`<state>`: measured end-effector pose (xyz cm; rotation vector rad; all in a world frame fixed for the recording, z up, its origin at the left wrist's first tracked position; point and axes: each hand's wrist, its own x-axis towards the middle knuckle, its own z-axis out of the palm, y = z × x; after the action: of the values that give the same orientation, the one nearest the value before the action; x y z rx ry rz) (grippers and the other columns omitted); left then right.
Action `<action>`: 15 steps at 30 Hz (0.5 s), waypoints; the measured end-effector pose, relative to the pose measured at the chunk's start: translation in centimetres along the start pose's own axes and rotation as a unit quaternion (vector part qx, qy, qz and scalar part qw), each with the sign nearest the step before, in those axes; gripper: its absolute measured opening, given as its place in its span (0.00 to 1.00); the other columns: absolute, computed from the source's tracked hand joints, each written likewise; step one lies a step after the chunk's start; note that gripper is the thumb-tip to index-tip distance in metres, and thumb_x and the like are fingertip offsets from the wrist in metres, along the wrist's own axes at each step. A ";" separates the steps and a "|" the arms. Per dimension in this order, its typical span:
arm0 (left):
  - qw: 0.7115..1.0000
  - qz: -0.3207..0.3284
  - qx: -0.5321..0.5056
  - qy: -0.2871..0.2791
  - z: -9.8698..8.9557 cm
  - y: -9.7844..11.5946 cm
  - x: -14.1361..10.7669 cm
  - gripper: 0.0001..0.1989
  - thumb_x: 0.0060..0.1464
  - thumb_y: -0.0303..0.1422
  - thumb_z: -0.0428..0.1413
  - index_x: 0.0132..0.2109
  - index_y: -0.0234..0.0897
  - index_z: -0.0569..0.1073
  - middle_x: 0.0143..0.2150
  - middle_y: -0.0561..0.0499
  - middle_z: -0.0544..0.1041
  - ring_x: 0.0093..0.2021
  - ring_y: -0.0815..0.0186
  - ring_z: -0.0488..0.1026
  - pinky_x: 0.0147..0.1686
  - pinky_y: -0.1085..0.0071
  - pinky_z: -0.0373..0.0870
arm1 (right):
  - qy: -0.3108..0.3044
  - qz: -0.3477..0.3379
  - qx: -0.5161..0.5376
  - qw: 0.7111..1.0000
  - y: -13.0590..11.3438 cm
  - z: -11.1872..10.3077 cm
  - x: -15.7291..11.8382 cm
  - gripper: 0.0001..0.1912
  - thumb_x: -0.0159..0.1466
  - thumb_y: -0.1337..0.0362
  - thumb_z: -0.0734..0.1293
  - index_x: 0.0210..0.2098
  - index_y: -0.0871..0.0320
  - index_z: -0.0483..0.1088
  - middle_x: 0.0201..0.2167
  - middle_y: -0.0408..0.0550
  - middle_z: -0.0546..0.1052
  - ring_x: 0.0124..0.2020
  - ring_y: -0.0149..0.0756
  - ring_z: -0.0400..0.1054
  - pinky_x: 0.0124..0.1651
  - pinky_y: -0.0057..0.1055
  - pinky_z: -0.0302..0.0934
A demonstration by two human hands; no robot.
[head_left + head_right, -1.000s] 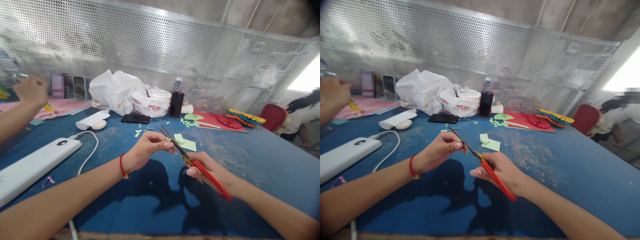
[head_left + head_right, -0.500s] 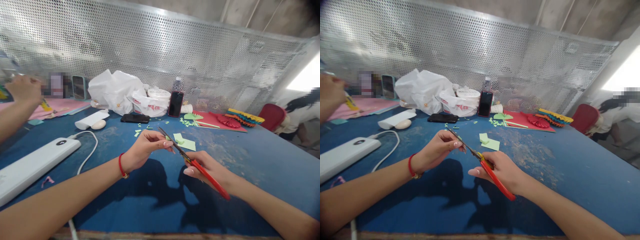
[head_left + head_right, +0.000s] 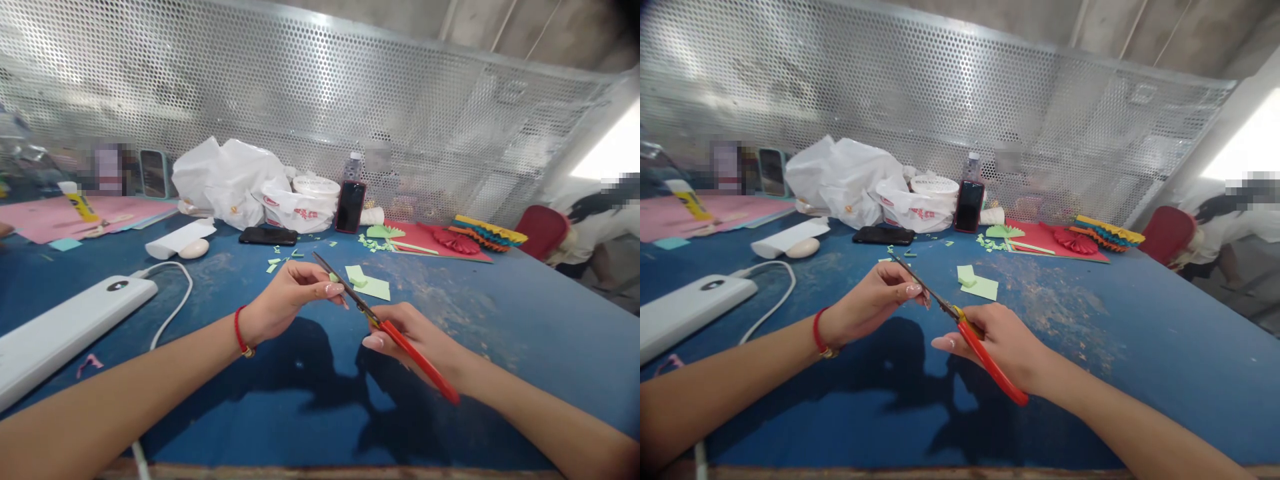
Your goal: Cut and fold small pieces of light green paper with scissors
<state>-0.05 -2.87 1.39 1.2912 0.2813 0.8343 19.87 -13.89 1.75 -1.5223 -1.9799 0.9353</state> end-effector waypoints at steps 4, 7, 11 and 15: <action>1.000 -0.010 0.000 0.011 0.1 0.1 0.1 0.11 0.38 0.34 0.72 0.22 0.33 0.78 0.23 0.50 0.80 0.25 0.69 0.76 0.30 0.76 0.72 | -0.008 0.013 0.034 0.999 0.1 0.2 -0.1 0.28 0.62 0.38 0.61 0.24 0.57 0.54 0.20 0.36 0.50 0.21 0.25 0.43 0.22 0.27 0.36; 1.000 -0.015 0.008 0.020 0.2 0.1 0.1 0.13 0.36 0.36 0.72 0.21 0.33 0.78 0.22 0.50 0.79 0.25 0.69 0.76 0.30 0.75 0.72 | -0.004 0.011 0.040 0.999 0.2 0.2 -0.2 0.28 0.62 0.38 0.61 0.24 0.57 0.54 0.20 0.36 0.50 0.20 0.25 0.44 0.22 0.26 0.37; 0.999 -0.003 0.028 0.019 0.1 0.1 0.0 0.12 0.40 0.35 0.71 0.22 0.33 0.78 0.23 0.50 0.79 0.25 0.69 0.75 0.31 0.74 0.71 | -0.008 0.006 0.042 0.999 0.0 0.2 -0.2 0.29 0.62 0.38 0.62 0.23 0.57 0.53 0.19 0.36 0.50 0.20 0.24 0.44 0.22 0.26 0.36; 0.999 0.017 0.048 0.013 0.1 0.1 0.0 0.10 0.44 0.34 0.69 0.23 0.33 0.79 0.22 0.50 0.79 0.25 0.69 0.74 0.32 0.73 0.70 | -0.006 -0.005 0.028 1.000 -0.4 0.1 -0.2 0.29 0.64 0.38 0.59 0.23 0.57 0.51 0.18 0.35 0.51 0.19 0.23 0.44 0.22 0.27 0.35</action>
<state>-0.06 -2.97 1.49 1.3793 0.3245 0.8767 19.54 -14.14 1.99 -1.4777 -1.9522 0.9891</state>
